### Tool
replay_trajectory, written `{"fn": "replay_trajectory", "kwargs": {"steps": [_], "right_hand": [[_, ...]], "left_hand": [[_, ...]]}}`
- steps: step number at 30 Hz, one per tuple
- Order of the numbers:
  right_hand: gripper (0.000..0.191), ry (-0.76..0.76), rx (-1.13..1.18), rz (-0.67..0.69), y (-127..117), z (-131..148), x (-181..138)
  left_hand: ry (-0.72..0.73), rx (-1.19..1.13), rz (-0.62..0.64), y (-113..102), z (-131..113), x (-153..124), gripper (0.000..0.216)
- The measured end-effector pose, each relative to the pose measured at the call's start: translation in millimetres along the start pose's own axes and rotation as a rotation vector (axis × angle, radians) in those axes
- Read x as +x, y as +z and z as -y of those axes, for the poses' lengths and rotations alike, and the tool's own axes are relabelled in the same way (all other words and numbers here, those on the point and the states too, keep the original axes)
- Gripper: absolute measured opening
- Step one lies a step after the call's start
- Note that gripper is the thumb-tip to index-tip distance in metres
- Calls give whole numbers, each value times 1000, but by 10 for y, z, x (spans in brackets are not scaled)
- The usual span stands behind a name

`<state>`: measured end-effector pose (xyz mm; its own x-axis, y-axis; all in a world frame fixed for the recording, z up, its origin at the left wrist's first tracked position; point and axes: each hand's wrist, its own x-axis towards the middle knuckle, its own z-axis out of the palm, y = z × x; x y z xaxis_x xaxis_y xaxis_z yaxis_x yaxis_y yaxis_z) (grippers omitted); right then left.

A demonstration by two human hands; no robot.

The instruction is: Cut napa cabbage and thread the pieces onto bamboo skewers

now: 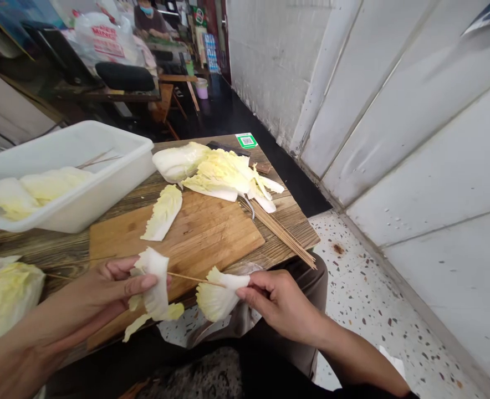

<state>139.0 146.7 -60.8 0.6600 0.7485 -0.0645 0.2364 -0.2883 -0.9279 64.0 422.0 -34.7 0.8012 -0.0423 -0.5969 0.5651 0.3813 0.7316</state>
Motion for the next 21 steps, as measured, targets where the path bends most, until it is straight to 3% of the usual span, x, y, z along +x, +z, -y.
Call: {"fn": "replay_trajectory", "kwargs": {"steps": [21], "right_hand": [[41, 36, -2, 18, -31, 26, -18]], "left_hand": [[-63, -211, 25, 43, 18, 45, 37]]}}
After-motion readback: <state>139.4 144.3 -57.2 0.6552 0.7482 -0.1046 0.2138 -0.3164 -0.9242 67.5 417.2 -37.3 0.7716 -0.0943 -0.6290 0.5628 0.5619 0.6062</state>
